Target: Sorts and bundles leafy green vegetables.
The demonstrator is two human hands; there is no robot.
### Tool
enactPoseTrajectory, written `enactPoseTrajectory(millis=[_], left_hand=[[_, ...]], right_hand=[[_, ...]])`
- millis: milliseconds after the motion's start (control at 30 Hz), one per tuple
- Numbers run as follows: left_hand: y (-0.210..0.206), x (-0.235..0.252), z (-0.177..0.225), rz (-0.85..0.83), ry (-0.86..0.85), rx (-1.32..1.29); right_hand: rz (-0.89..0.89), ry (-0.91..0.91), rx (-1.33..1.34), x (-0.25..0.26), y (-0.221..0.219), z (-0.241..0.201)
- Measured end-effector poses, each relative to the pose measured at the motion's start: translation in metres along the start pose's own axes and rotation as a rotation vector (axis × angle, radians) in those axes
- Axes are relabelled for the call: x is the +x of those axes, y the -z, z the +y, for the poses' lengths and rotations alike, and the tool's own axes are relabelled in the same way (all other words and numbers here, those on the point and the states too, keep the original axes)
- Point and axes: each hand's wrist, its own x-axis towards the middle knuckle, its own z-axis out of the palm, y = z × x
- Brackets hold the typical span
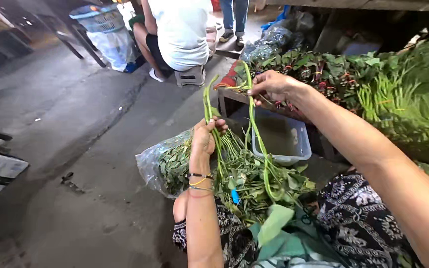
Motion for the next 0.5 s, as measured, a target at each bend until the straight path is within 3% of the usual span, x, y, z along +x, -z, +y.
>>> enactPoseTrajectory(millis=[267,500], left_hand=[[-0.023,0.003,-0.021,-0.349,0.219,-0.222],[-0.023,-0.003,-0.021,-0.347,0.224,-0.284]], right_hand=[[0.086,0.026,0.086,0.001,-0.01,-0.022],[0.101,0.084,0.158,0.01,-0.015,-0.004]])
